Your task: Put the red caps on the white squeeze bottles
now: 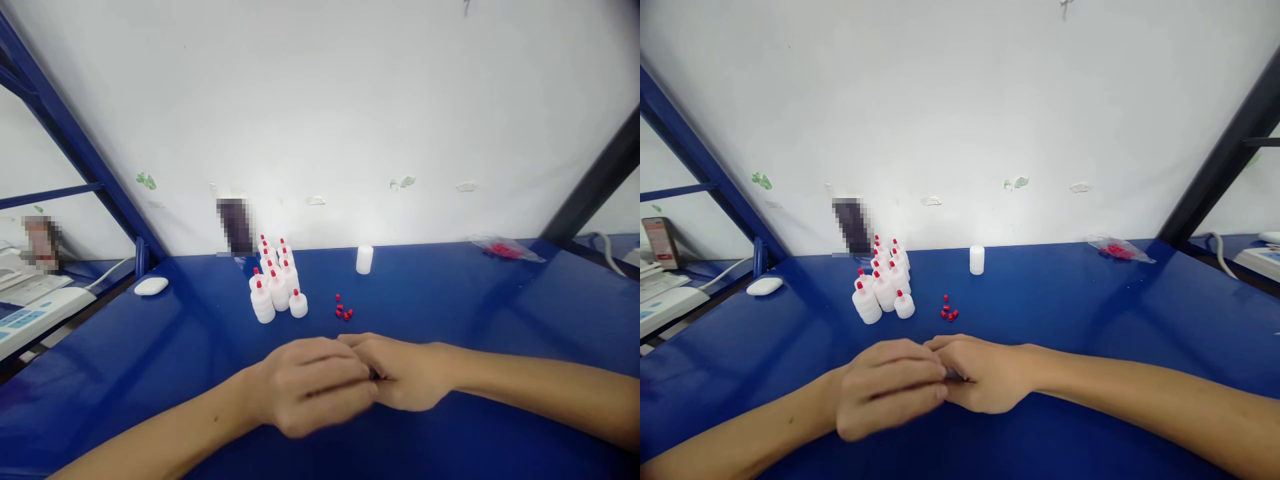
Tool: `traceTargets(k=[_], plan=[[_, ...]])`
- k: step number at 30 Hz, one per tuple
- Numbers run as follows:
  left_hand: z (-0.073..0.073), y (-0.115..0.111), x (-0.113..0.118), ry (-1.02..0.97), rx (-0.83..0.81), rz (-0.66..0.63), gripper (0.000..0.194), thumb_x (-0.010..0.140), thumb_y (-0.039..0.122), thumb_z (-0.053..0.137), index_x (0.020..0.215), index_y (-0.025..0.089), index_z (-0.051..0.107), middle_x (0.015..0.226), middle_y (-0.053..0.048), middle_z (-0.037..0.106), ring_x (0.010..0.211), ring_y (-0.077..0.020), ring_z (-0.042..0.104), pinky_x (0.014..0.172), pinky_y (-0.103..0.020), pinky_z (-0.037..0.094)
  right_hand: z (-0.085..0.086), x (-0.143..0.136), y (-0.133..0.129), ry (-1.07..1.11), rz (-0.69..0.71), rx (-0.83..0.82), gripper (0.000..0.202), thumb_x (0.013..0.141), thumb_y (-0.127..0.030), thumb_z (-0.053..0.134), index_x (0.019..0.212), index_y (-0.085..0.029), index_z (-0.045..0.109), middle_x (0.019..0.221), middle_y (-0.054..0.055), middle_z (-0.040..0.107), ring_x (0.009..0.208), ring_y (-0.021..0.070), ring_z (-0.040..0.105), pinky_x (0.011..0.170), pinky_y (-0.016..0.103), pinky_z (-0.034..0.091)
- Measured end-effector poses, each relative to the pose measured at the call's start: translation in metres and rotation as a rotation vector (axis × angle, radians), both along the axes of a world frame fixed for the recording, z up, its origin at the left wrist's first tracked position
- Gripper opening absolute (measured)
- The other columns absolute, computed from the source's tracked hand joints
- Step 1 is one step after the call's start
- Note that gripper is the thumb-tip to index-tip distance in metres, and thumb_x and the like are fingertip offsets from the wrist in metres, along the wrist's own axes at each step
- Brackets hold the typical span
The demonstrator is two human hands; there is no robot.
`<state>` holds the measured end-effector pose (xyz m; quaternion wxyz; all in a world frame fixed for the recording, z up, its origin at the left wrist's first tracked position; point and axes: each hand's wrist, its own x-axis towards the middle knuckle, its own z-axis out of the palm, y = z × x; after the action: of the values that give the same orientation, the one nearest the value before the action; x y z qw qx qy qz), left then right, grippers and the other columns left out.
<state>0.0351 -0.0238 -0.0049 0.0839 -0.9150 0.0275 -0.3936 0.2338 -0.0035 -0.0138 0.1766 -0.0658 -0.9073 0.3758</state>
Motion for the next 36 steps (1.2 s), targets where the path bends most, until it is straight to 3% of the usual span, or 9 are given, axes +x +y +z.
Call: traceTargets(k=[5, 10, 14, 17, 20, 25, 31, 36], plan=[[0.0, -0.006, 0.009, -0.027, 0.045, -0.001, 0.014, 0.092, 0.012, 0.06, 0.088, 0.01, 0.073, 0.089, -0.007, 0.076, 0.084, -0.0174, 0.066, 0.073, -0.027, 0.058, -0.005, 0.002, -0.006, 0.011, -0.079, 0.065, 0.005, 0.082, -0.014, 0.05, 0.082, -0.019, 0.05, 0.08, 0.002, 0.054, 0.073, 0.016, 0.051, 0.072, 0.03, 0.048], [-0.01, -0.008, 0.005, -0.101, -0.077, 0.156, 0.02, 0.097, 0.014, 0.053, 0.096, 0.021, 0.072, 0.092, 0.003, 0.079, 0.087, -0.0184, 0.059, 0.072, -0.034, 0.045, -0.01, 0.006, -0.007, 0.135, -0.088, 0.003, 0.025, 0.069, -0.02, 0.056, 0.087, -0.022, 0.038, 0.071, -0.005, 0.045, 0.056, 0.0117, 0.039, 0.054, 0.026, 0.039], [-0.012, -0.015, 0.008, -0.142, -0.212, 0.224, 0.018, 0.091, 0.011, 0.062, 0.101, 0.025, 0.067, 0.089, 0.006, 0.079, 0.078, -0.0166, 0.056, 0.073, -0.036, 0.04, -0.013, 0.003, -0.009, 0.2, -0.056, -0.084, 0.03, 0.075, -0.022, 0.052, 0.101, -0.023, 0.038, 0.066, -0.008, 0.039, 0.049, 0.0102, 0.031, 0.045, 0.023, 0.028], [-0.012, -0.018, 0.01, -0.166, -0.263, 0.25, 0.015, 0.092, 0.014, 0.063, 0.102, 0.025, 0.063, 0.087, 0.008, 0.078, 0.069, -0.0141, 0.054, 0.072, -0.036, 0.037, -0.015, 0.0, -0.013, 0.24, -0.046, -0.136, 0.039, 0.08, -0.025, 0.05, 0.117, -0.02, 0.039, 0.066, -0.007, 0.042, 0.05, 0.0116, 0.034, 0.046, 0.024, 0.03], [-0.014, -0.016, 0.012, -0.185, -0.27, 0.267, 0.014, 0.093, 0.014, 0.062, 0.101, 0.025, 0.061, 0.083, 0.008, 0.077, 0.068, -0.013, 0.057, 0.075, -0.037, 0.036, -0.017, -0.001, -0.017, 0.25, -0.116, -0.289, 0.047, 0.081, -0.024, 0.047, 0.127, -0.017, 0.041, 0.07, -0.004, 0.046, 0.057, 0.0142, 0.042, 0.052, 0.026, 0.036], [-0.02, -0.009, 0.015, -0.263, -0.355, 0.292, 0.014, 0.091, 0.01, 0.064, 0.097, 0.023, 0.063, 0.081, 0.006, 0.075, 0.068, -0.0117, 0.058, 0.079, -0.036, 0.039, -0.022, -0.004, -0.018, 0.294, -0.212, -0.579, 0.066, 0.083, -0.023, 0.043, 0.147, -0.015, 0.027, 0.069, -0.003, 0.049, 0.06, 0.0158, 0.047, 0.056, 0.028, 0.039], [-0.018, -0.008, 0.015, -0.336, -0.414, 0.276, 0.009, 0.091, 0.013, 0.065, 0.093, 0.022, 0.065, 0.08, 0.003, 0.075, 0.072, -0.014, 0.058, 0.076, -0.035, 0.042, -0.03, -0.006, -0.016, 0.35, -0.198, -0.633, 0.067, 0.089, -0.032, 0.045, 0.151, -0.016, 0.025, 0.068, -0.004, 0.049, 0.056, 0.0145, 0.045, 0.053, 0.027, 0.036], [-0.016, -0.01, 0.016, -0.338, -0.38, 0.301, 0.009, 0.09, 0.014, 0.067, 0.091, 0.023, 0.065, 0.076, 0.006, 0.074, 0.072, -0.0144, 0.058, 0.078, -0.036, 0.041, -0.029, -0.006, -0.016, 0.347, -0.208, -0.552, 0.066, 0.09, -0.03, 0.045, 0.152, -0.015, 0.026, 0.066, -0.004, 0.049, 0.058, 0.015, 0.047, 0.054, 0.027, 0.039]])
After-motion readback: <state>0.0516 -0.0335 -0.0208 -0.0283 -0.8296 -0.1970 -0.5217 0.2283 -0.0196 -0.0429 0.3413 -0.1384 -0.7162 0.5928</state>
